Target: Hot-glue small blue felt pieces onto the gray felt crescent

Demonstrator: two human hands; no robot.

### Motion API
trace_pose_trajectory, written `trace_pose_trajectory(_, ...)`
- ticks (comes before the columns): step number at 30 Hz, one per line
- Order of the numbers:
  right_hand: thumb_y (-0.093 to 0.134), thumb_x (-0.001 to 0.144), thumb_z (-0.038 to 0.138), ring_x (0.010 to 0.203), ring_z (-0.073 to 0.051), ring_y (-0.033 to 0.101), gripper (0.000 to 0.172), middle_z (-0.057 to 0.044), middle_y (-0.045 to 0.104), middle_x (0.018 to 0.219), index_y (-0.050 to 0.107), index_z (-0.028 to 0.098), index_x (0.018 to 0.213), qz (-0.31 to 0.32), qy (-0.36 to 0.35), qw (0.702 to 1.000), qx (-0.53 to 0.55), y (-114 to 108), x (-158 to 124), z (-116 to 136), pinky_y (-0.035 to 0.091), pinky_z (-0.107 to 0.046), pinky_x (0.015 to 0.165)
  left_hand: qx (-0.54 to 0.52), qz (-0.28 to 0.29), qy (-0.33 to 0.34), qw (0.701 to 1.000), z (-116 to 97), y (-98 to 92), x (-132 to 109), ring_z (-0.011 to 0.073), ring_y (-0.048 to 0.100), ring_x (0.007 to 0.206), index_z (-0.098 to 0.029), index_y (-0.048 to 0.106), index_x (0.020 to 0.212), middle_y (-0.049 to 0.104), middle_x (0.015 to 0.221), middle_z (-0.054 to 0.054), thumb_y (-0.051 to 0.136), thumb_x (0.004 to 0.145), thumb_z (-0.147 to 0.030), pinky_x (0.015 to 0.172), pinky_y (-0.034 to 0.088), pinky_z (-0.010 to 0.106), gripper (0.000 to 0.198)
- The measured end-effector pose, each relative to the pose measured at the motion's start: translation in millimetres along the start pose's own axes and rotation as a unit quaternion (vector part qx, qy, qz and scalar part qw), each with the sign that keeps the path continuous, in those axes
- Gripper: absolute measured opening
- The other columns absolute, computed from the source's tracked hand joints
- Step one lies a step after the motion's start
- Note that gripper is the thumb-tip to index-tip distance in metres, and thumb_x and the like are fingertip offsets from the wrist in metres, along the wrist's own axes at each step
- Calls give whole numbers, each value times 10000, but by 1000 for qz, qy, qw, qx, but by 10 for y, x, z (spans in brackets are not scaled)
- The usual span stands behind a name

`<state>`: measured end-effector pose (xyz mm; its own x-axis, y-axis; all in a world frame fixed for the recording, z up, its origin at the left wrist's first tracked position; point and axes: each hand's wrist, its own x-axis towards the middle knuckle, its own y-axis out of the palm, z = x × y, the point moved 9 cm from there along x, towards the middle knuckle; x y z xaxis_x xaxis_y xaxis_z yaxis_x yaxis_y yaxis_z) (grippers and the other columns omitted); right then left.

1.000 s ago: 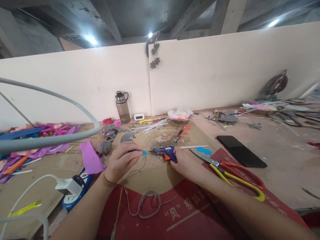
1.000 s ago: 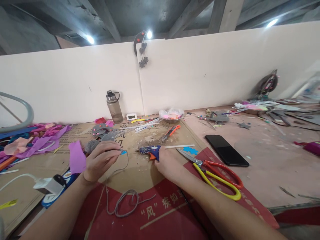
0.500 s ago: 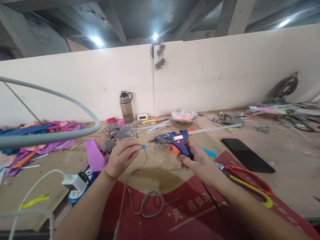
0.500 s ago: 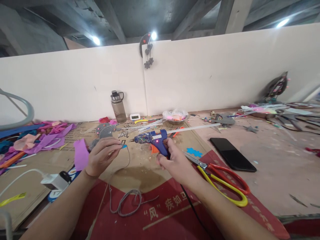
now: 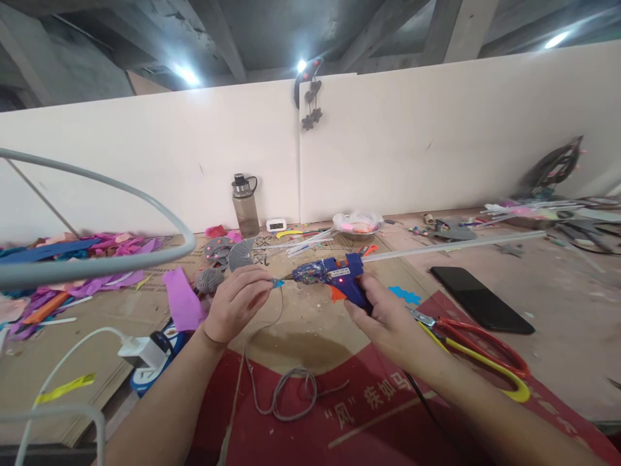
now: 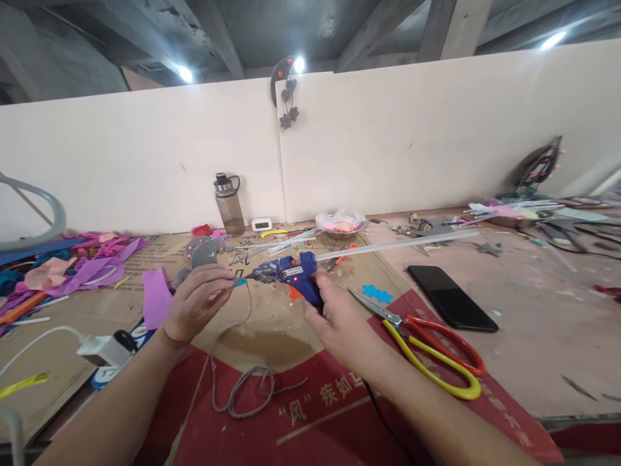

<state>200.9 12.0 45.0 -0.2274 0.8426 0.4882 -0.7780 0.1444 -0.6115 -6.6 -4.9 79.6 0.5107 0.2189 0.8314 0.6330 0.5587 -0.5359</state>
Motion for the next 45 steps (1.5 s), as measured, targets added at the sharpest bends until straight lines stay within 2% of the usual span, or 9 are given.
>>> trace_pose_trajectory(6, 451, 868, 299, 929, -249, 601, 254, -121, 617, 996, 493, 164, 1079, 2, -18, 1000, -19, 1, -5, 38, 501, -383, 796, -5, -4, 3, 1000, -3, -2, -13, 170, 619, 983, -195, 598, 989, 682, 973, 69, 631, 767, -76, 863, 519, 336, 254)
trace_pose_trajectory(12, 451, 879, 359, 1042, -293, 580, 338, -130, 631, 993, 500, 166, 1152, 13, 2, 1000, -19, 48, -42, -12, 488, -447, 869, 4, -5, -1, 1000, 7, 10, -17, 169, 622, 978, -211, 591, 998, 678, 973, 61, 621, 779, -80, 854, 523, 342, 256)
trace_pose_trajectory(22, 455, 876, 456, 1225, -312, 479, 440, -162, 579, 1191, 468, 174, 1213, 15, 37, 999, 7, 68, -71, -91, 424, -500, 990, -5, -12, -7, 1000, 18, -2, -8, 167, 624, 978, -203, 598, 983, 684, 965, 61, 642, 754, -68, 856, 524, 336, 269)
trace_pose_trajectory(27, 445, 885, 438, 1265, -298, 441, 424, -164, 520, 1287, 452, 181, 1221, 23, 28, 999, 20, 86, -73, -63, 371, -501, 1042, -7, -24, -5, 1000, 6, -15, -2, 169, 625, 971, -197, 595, 980, 682, 960, 64, 653, 737, -48, 855, 528, 338, 291)
trace_pose_trajectory(35, 457, 881, 435, 1274, -310, 429, 467, -173, 524, 1287, 440, 167, 1263, 23, 46, 998, 23, 90, -83, -102, 362, -513, 1044, -12, -23, -14, 1000, 25, -28, 2, 165, 630, 975, -210, 601, 967, 688, 958, 56, 648, 752, -74, 859, 525, 333, 259)
trace_pose_trajectory(38, 463, 886, 409, 1281, -299, 424, 474, -161, 514, 1310, 424, 177, 1298, 28, 29, 999, 26, 110, -88, -73, 352, -505, 1055, -13, -26, -20, 999, 37, -29, 4, 164, 638, 956, -212, 612, 942, 695, 943, 54, 642, 760, -87, 853, 526, 331, 223)
trace_pose_trajectory(41, 485, 882, 383, 1278, -294, 423, 484, -154, 503, 1325, 414, 190, 1319, 5, 9, 999, 36, 79, -89, -35, 345, -509, 1057, -13, -53, -83, 995, 117, -33, -5, 162, 654, 895, -207, 631, 864, 705, 878, 39, 653, 753, -111, 825, 534, 323, 149)
trace_pose_trajectory(43, 500, 878, 368, 1277, -288, 419, 500, -149, 489, 1339, 399, 198, 1337, -17, -1, 998, 53, 47, -85, -16, 337, -511, 1058, -26, -75, -195, 978, 268, -16, -58, 156, 669, 799, -201, 644, 815, 704, 819, 29, 661, 759, -175, 740, 550, 291, 64)
trace_pose_trajectory(45, 502, 882, 348, 1262, -270, 435, 505, -135, 493, 1336, 376, 213, 1353, -31, -3, 996, 82, 30, -79, -14, 354, -494, 1047, -83, -75, -345, 932, 464, 84, -190, 144, 670, 662, -190, 656, 817, 699, 780, 24, 661, 767, -279, 603, 546, 249, 102)
